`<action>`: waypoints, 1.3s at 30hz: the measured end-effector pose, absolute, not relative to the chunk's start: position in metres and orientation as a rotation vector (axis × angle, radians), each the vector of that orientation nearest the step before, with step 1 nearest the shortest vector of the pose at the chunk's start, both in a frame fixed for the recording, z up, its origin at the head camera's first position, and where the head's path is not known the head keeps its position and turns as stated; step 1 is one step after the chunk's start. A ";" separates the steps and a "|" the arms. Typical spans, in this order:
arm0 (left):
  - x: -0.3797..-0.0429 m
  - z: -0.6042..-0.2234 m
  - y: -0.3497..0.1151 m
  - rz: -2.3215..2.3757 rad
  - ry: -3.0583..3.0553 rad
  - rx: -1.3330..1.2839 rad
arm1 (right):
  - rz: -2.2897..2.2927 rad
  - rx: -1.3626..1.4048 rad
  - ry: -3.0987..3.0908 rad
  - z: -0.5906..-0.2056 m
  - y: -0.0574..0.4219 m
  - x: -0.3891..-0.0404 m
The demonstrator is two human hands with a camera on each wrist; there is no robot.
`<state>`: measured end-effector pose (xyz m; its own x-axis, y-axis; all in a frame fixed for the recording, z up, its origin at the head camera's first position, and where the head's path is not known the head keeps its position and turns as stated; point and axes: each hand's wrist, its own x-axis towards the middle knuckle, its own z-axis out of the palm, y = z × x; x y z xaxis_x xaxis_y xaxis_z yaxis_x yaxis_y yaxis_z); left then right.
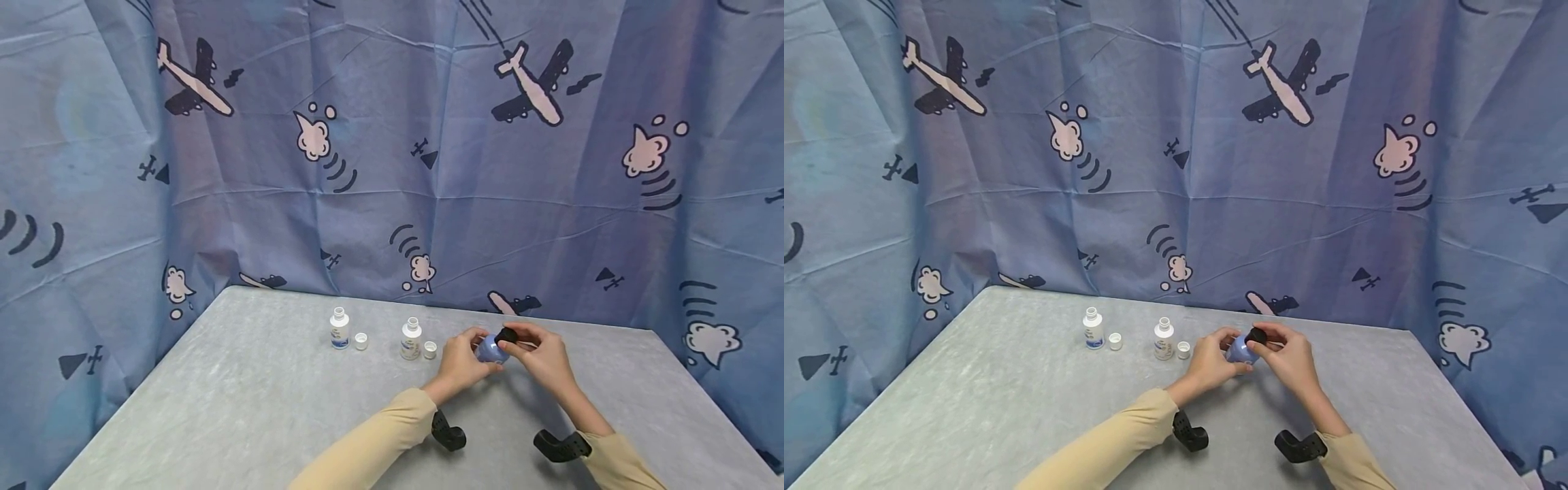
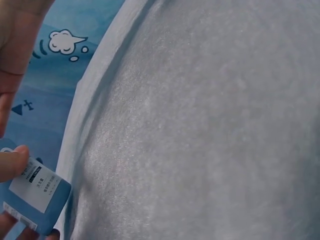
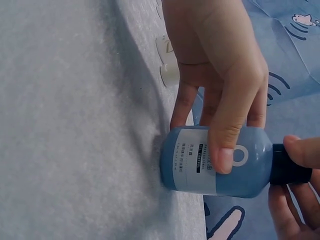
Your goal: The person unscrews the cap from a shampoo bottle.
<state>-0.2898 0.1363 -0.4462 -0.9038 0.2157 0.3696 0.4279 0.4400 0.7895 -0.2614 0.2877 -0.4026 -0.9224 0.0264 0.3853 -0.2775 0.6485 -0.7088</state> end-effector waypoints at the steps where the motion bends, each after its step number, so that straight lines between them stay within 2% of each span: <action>1: -0.290 -0.446 0.136 -1.454 -2.481 -0.565 | 1.167 0.203 -2.513 -0.402 0.288 -0.261; 18: -0.286 -0.445 0.133 -1.433 -2.537 -0.606 | 1.302 0.382 -2.480 -0.405 0.287 -0.260; 22: -0.286 -0.444 0.133 -1.420 -2.531 -0.581 | 1.319 0.337 -2.460 -0.405 0.284 -0.260; 30: -0.283 -0.443 0.138 -1.362 -2.508 -0.511 | 1.207 0.034 -2.560 -0.399 0.282 -0.261; 39: -0.282 -0.444 0.136 -1.373 -2.494 -0.534 | 1.170 0.041 -2.552 -0.400 0.281 -0.263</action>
